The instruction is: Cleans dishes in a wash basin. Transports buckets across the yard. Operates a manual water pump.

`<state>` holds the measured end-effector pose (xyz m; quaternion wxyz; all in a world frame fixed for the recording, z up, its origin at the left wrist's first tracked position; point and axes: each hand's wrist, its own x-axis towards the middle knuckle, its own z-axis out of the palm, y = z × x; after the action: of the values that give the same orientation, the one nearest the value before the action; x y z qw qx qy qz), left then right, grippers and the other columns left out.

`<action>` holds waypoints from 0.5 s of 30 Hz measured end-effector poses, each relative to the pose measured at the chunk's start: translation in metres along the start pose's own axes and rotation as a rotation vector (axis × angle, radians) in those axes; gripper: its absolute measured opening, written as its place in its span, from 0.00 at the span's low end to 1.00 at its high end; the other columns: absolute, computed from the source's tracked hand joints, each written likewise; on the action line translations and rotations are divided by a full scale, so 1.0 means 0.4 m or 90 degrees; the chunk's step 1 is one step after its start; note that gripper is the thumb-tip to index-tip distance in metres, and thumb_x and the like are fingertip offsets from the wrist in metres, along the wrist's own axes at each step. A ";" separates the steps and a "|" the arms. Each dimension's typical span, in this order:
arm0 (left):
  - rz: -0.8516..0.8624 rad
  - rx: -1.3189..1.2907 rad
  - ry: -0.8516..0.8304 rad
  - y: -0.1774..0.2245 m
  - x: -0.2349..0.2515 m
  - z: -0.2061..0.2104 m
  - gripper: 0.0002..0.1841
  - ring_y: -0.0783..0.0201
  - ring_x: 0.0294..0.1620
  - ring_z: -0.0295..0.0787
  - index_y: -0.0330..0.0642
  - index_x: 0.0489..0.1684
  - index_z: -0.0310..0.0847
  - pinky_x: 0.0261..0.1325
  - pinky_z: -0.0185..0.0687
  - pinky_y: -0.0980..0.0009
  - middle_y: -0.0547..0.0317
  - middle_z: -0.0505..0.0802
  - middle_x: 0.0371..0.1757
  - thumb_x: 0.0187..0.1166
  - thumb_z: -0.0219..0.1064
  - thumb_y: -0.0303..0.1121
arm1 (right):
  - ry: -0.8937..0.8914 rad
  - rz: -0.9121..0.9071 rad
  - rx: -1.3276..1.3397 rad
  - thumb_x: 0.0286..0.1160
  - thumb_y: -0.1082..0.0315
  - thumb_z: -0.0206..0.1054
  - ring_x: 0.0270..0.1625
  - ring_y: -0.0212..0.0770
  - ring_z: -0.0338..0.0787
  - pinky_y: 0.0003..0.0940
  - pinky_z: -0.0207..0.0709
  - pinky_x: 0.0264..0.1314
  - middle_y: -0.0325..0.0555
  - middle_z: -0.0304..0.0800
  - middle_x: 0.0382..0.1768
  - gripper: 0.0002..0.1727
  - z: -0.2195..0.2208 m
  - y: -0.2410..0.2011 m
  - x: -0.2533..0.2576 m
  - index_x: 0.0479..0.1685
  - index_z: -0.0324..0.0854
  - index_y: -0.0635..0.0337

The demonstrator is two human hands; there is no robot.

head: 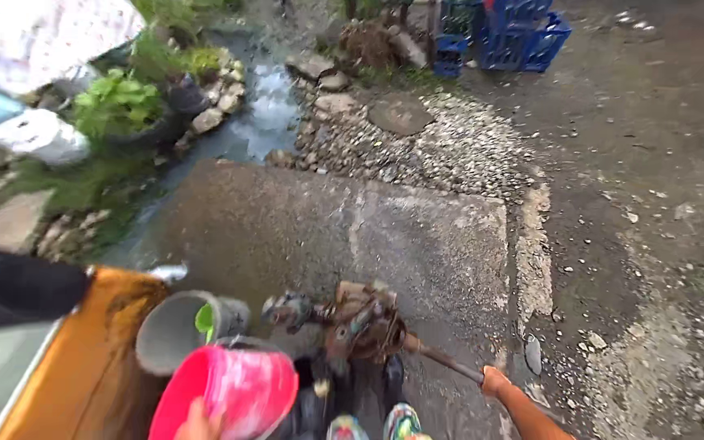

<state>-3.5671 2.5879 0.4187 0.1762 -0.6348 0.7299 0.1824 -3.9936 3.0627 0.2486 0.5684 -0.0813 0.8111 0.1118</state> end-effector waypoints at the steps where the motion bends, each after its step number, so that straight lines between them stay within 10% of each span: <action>1: 0.021 -0.023 0.021 -0.026 0.021 0.017 0.30 0.23 0.61 0.87 0.26 0.77 0.69 0.62 0.79 0.28 0.19 0.88 0.56 0.83 0.69 0.39 | 0.002 0.026 0.003 0.76 0.58 0.72 0.77 0.60 0.82 0.61 0.74 0.79 0.65 0.84 0.72 0.28 0.024 0.006 -0.051 0.72 0.80 0.66; 8: 0.017 -0.052 -0.092 -0.030 0.113 0.032 0.28 0.24 0.67 0.84 0.30 0.80 0.68 0.68 0.75 0.29 0.20 0.87 0.61 0.86 0.65 0.39 | 0.099 0.110 -0.160 0.79 0.50 0.70 0.70 0.68 0.87 0.70 0.76 0.70 0.66 0.89 0.64 0.28 -0.120 0.030 -0.615 0.72 0.82 0.59; 15: 0.044 -0.055 -0.127 -0.021 0.179 0.069 0.26 0.27 0.66 0.85 0.31 0.78 0.70 0.69 0.75 0.32 0.24 0.89 0.58 0.84 0.67 0.35 | 0.244 0.109 -0.281 0.80 0.52 0.67 0.58 0.75 0.90 0.72 0.78 0.57 0.74 0.91 0.52 0.29 -0.239 -0.201 -1.026 0.66 0.79 0.70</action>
<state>-3.5675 2.5386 0.3592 0.2139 -0.5948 0.7218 0.2819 -3.9194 2.9611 0.6586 0.3620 -0.1538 0.8637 0.3151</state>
